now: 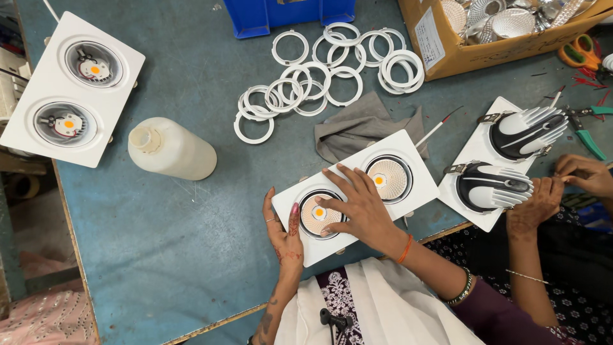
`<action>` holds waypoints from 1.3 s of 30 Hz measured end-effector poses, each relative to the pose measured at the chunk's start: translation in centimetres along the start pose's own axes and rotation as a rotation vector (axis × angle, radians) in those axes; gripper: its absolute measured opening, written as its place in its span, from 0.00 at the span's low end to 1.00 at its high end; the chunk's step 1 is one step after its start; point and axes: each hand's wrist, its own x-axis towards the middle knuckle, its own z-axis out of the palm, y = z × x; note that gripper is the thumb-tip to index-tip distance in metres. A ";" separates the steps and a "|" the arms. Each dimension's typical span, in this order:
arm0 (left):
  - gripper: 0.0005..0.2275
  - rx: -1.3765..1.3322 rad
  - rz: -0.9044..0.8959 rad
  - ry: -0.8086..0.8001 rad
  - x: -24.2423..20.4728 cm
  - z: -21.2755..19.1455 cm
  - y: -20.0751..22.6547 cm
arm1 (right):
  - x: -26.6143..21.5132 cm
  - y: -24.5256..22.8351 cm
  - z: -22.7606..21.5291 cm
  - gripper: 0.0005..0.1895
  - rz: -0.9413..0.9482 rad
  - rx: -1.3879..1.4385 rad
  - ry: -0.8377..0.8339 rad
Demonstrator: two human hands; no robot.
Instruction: The person assembles a dual recessed LED light fixture by inserting LED modules into the housing, applying adhesive from a bottle, and securing the components with a screwdriver. The person also places a diffuser lens and a white plastic ring over the LEDs.
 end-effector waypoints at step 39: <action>0.26 0.038 -0.016 0.027 -0.4 0.3 -0.1 | 0.2 0.5 0.2 0.26 0.014 -0.065 0.012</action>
